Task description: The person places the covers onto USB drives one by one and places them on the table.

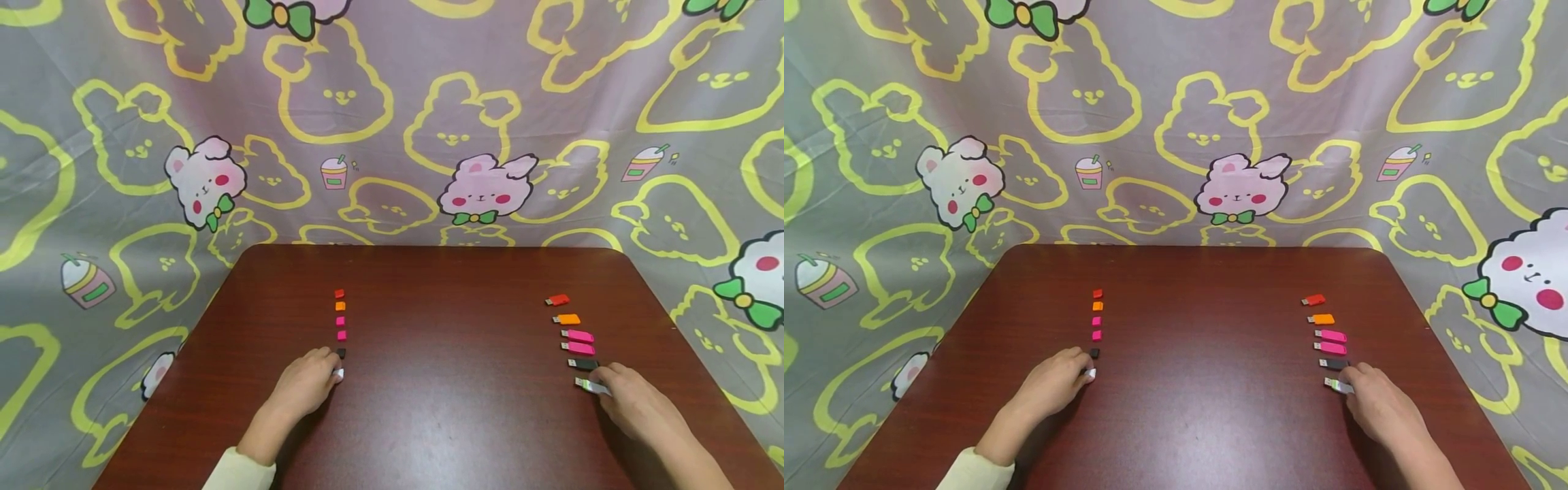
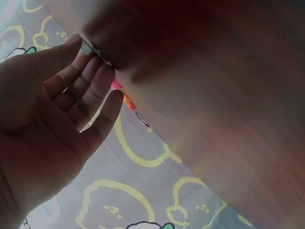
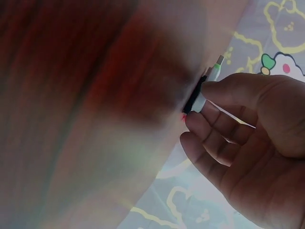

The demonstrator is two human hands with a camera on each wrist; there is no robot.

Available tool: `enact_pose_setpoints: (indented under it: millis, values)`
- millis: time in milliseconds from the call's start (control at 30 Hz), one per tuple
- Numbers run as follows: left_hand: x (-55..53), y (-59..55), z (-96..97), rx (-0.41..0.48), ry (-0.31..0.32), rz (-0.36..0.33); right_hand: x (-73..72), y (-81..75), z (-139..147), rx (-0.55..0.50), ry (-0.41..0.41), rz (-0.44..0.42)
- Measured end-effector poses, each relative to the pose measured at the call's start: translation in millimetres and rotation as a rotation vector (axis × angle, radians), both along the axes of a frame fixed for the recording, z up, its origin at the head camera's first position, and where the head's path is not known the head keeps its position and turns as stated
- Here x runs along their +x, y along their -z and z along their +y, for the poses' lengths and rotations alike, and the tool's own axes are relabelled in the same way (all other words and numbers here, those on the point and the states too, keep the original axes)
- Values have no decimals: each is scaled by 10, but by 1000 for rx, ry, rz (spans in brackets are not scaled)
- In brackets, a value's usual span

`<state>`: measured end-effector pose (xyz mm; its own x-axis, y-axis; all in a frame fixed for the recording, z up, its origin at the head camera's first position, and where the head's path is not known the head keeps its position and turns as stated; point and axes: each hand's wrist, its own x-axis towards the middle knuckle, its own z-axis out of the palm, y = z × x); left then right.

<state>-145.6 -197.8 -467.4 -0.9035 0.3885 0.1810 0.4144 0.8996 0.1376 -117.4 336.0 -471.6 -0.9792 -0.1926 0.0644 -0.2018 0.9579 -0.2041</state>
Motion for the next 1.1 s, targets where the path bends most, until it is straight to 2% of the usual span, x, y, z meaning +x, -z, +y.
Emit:
enact_pose_setpoints:
  millis: [133, 367, 467, 700, 967, 1100]
  values:
    - [-1, -13, 29, 13, -5, -3, 40, 4, -20, -21, -22, 48]
    - [-5, -34, 83, 28, 0, -20, 70, 4, -79, -41, -86, 182]
    - [-3, -43, 106, 31, 16, -23, 62, -8, -112, -42, -90, 186]
    - [-16, -62, 188, 38, 67, 7, 44, -64, -219, -57, -83, 134]
    - [-25, -72, 293, 27, 143, 65, 43, -97, -331, -46, -109, 177]
    - [-24, -71, 349, 19, 163, 84, 36, -131, -400, -51, -100, 145]
